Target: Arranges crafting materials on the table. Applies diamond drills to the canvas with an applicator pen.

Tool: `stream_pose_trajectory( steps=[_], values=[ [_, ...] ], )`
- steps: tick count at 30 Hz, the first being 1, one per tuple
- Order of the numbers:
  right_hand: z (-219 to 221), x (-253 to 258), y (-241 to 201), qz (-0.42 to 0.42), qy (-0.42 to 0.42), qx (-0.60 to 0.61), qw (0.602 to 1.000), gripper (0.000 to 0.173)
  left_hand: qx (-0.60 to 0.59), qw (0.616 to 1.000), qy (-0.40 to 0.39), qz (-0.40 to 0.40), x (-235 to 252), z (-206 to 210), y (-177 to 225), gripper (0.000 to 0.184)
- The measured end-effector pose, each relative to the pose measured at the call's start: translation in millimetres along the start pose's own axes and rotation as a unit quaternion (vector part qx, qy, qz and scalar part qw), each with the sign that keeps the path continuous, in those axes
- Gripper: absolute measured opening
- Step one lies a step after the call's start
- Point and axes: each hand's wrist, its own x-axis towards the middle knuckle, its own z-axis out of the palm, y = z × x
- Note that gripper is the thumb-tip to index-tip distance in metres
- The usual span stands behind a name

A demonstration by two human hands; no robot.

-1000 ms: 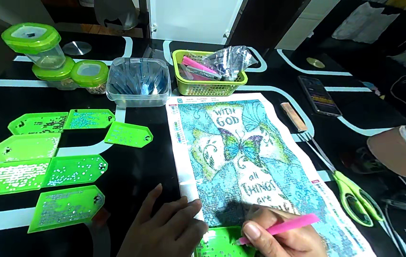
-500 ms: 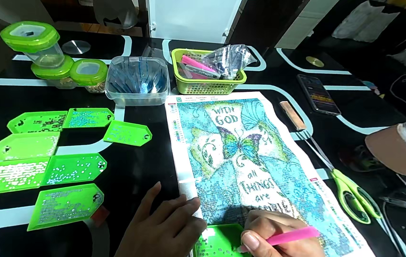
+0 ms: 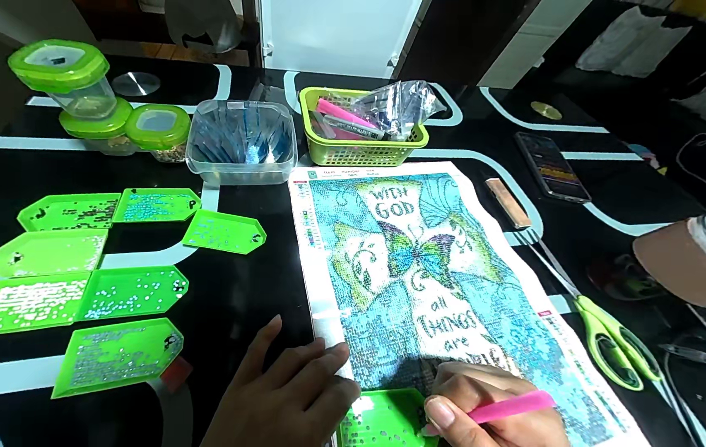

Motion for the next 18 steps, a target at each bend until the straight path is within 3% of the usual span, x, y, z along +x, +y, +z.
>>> stream_pose_trajectory(
  steps=[7,18],
  values=[
    [0.9,20.4,2.1,0.147,0.043,0.137,0.979,0.026,0.002,1.0,-0.002,0.0,0.7,0.1,-0.1,0.038],
    [14.3,40.1,26.0,0.088,0.069,0.072,0.991,0.026,-0.008,1.0,-0.001,-0.006,0.2,-0.9,1.1,0.036]
  ],
)
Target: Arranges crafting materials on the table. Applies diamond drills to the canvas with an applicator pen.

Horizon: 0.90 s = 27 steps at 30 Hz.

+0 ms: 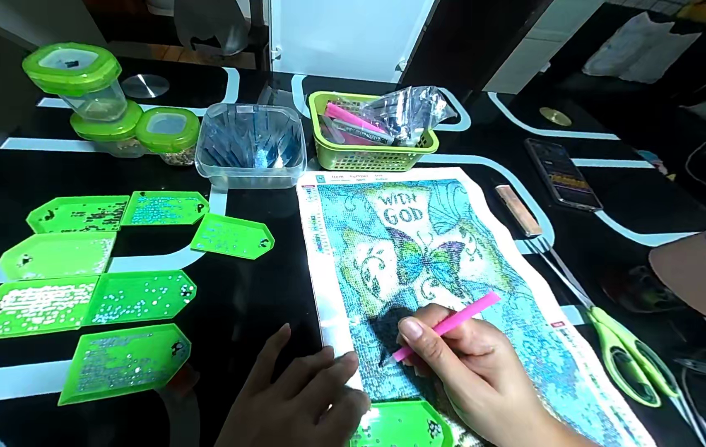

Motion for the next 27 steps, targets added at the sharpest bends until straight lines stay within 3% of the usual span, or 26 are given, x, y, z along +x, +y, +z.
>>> stream_pose_trajectory(
  steps=[27],
  values=[
    [-1.4,-2.8,-14.6,-0.066,-0.047,-0.141,0.987,0.03,0.015,1.0,0.007,0.006,-1.0,2.6,-1.3,0.038]
  ],
)
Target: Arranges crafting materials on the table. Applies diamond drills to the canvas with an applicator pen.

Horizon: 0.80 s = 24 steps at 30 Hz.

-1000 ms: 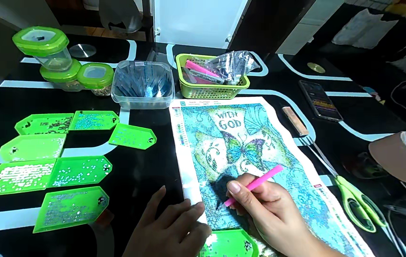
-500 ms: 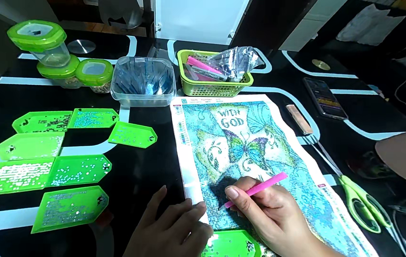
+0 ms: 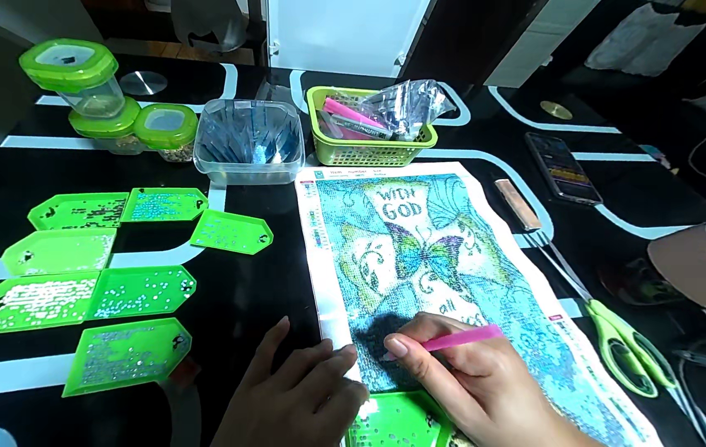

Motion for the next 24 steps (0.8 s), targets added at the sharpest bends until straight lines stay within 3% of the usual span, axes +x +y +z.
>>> stream_pose_trajectory(
  steps=[6,24],
  values=[
    [4.1,-8.3,-19.8,0.007,-0.003,0.099,0.995,0.025,0.0,1.0,0.007,0.002,0.0,0.3,-0.2,0.038],
    [14.1,-10.9,-19.6,-0.018,-0.04,0.098,0.994,0.024,0.017,0.999,0.034,0.008,0.8,4.5,-0.8,0.033]
  ],
)
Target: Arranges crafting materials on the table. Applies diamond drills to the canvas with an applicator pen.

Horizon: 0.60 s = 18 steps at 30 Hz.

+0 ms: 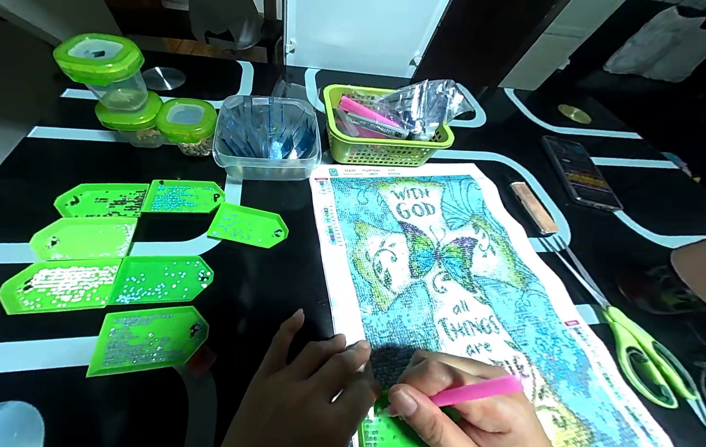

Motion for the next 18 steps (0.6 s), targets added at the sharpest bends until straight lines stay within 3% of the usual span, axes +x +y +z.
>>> stream_pose_trajectory(
  steps=[7,14,18],
  values=[
    [-0.2,-0.6,0.4,-0.006,-0.008,-0.017,1.0,0.024,0.008,1.0,0.003,0.004,0.0,1.0,-0.5,0.034],
    [-8.2,1.0,5.7,0.045,0.035,0.078,0.995,0.024,-0.017,1.0,-0.016,-0.005,0.5,-2.5,0.3,0.034],
    [-3.1,-0.3,0.6,0.018,0.003,0.03,0.999,0.024,-0.01,1.0,-0.013,-0.001,1.0,-2.6,0.4,0.036]
  ],
)
